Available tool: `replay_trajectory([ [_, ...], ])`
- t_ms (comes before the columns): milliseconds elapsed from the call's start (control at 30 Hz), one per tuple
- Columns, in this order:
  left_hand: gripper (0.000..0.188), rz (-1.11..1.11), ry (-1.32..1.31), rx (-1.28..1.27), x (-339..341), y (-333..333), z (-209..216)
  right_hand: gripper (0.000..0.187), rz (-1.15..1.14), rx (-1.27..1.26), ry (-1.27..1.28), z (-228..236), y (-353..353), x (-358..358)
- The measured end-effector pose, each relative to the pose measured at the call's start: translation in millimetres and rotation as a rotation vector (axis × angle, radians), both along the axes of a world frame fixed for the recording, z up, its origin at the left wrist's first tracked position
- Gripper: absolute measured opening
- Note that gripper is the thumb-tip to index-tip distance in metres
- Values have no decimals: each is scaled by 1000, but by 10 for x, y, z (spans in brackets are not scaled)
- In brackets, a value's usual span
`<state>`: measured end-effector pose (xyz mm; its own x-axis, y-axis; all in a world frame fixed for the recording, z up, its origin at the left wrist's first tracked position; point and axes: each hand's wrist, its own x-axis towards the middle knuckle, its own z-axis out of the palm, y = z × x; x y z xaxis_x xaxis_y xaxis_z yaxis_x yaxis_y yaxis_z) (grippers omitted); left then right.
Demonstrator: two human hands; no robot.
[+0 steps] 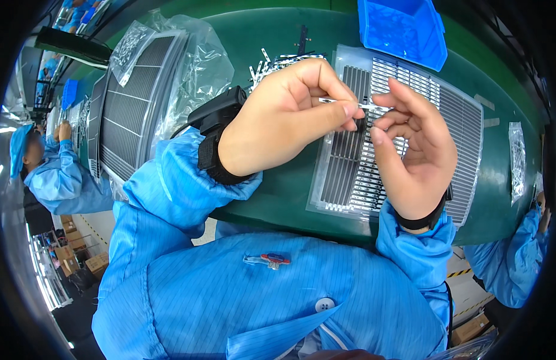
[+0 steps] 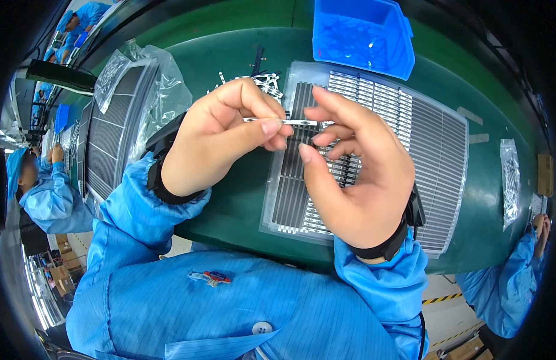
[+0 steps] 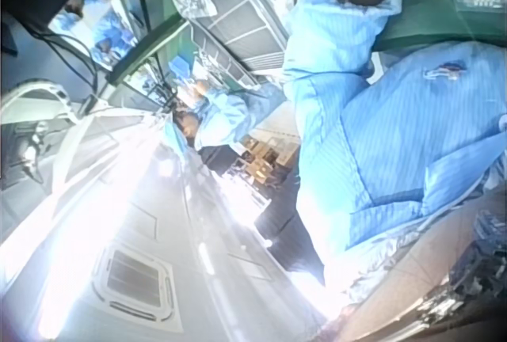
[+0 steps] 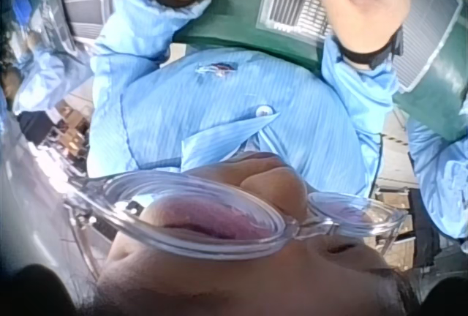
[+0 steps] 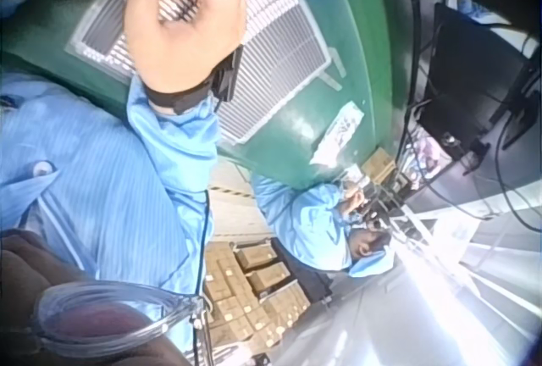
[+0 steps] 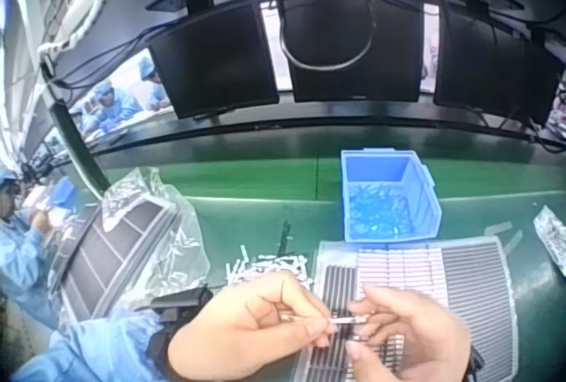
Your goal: Placing small LED strip components into a grid-like tray for assembly or testing.
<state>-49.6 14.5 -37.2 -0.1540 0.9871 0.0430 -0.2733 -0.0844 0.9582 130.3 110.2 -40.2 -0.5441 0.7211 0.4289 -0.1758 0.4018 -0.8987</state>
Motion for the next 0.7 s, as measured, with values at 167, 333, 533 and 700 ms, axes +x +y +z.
replay_trajectory([
  [167,7,-30,102,-39,-27,24,22,28,14,337,-106,-30,111,77],
  [333,8,-36,137,-85,48,34,181,21,-116,545,-148,3,110,210],
  [533,9,-197,187,-198,304,109,447,27,-139,731,-159,78,128,573],
  [700,10,-244,250,-213,486,283,485,28,-198,716,-149,92,141,804],
])
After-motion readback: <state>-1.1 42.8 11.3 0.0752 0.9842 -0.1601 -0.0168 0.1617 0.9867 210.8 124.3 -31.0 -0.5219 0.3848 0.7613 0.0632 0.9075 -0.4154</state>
